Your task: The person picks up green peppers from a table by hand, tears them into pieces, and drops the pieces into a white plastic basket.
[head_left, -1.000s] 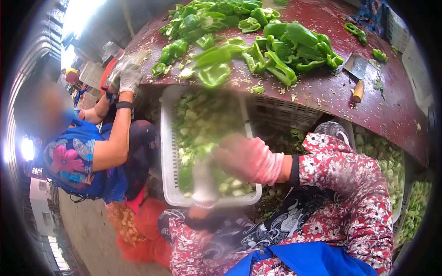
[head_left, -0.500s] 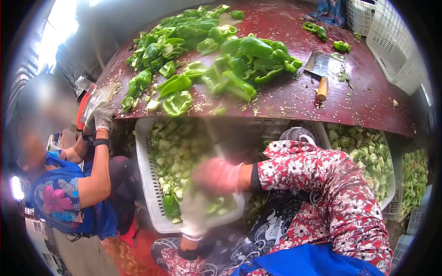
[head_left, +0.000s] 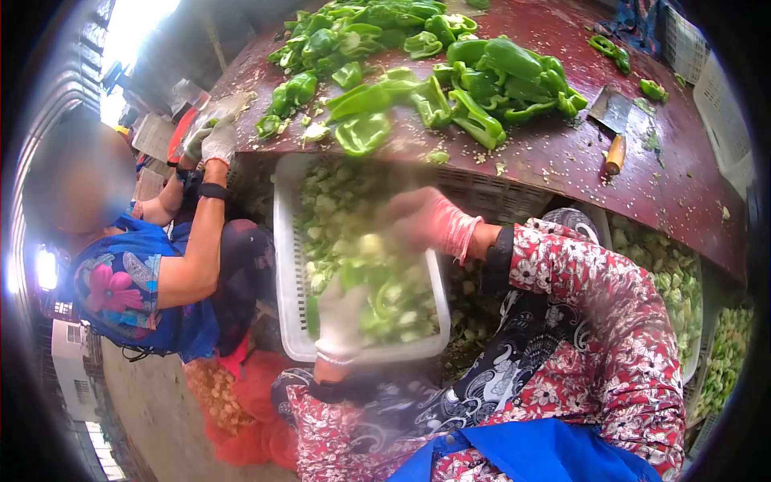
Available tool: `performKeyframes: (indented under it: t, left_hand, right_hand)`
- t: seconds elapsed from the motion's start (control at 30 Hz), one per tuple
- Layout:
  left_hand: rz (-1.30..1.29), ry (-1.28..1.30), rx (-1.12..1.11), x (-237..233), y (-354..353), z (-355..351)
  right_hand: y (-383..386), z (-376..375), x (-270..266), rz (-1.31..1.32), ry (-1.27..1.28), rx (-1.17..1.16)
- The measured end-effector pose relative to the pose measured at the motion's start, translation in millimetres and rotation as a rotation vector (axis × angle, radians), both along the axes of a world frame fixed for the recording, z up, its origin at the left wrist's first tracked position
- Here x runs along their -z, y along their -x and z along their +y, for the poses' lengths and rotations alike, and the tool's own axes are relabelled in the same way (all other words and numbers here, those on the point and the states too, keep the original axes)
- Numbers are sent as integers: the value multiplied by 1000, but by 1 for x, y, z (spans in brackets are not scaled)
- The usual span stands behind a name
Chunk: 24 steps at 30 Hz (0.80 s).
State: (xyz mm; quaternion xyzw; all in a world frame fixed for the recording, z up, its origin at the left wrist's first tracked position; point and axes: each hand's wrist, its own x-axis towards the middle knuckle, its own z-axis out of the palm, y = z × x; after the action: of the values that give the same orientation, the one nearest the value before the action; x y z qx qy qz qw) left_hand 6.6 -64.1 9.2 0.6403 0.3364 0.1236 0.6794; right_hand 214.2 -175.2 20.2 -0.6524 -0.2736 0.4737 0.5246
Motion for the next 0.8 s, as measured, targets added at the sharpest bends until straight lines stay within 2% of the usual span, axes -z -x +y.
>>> performKeyframes:
  t: [0.17, 0.2, 0.23, 0.27, 0.3, 0.37, 0.4, 0.43, 0.5, 0.53, 0.6, 0.63, 0.7, 0.73, 0.77, 0.8]
  left_hand:
    - [-79, 4, -48, 3, 10, 4]
    - [-74, 6, -51, 1, 11, 4]
    - [50, -121, -18, -2, 11, 3]
    - [171, -247, 18, -4, 10, 3]
    - [167, -245, 22, 1, 10, 2]
    - [116, -589, 51, 7, 9, -3]
    - [145, -687, 68, 5, 11, -5]
    - [148, -685, 64, 10, 12, 1]
    - [147, -384, 31, 24, 17, 14]
    - [187, -213, 5, 6, 15, 11]
    - [154, -238, -52, 9, 17, 15]
    - [123, -253, -104, 10, 18, 15]
    - [37, -226, -132, 10, 17, 12]
    - [-42, -194, -156, 9, 17, 11]
    - [-37, -192, -164, 7, 17, 11]
    - [-47, -91, -141, 4, 17, 11]
  right_hand:
    - [17, 7, 14, -113, -176, 3]
    - [27, 12, 13, -517, -288, -23]
    - [32, 14, 10, -925, -394, -48]
    - [31, 6, 5, -858, -252, -216]
    - [30, 10, 11, -861, -247, -214]
    - [29, 20, 18, -974, -195, -539]
    - [29, 19, 20, -895, -120, -552]
    - [30, 18, 16, -892, -121, -557]
    - [31, 18, 11, -1210, -15, -556]
    - [27, 18, 10, -1212, -20, -557]
    - [19, 18, 9, -1197, 19, -400]
    - [20, 19, 9, -1198, 15, -404]
    - [21, 20, 11, -1188, 101, -173]
    - [23, 20, 17, -1347, -155, -64]
    - [26, 20, 24, -1341, -158, -73]
    - [30, 19, 30, -1230, -155, -119]
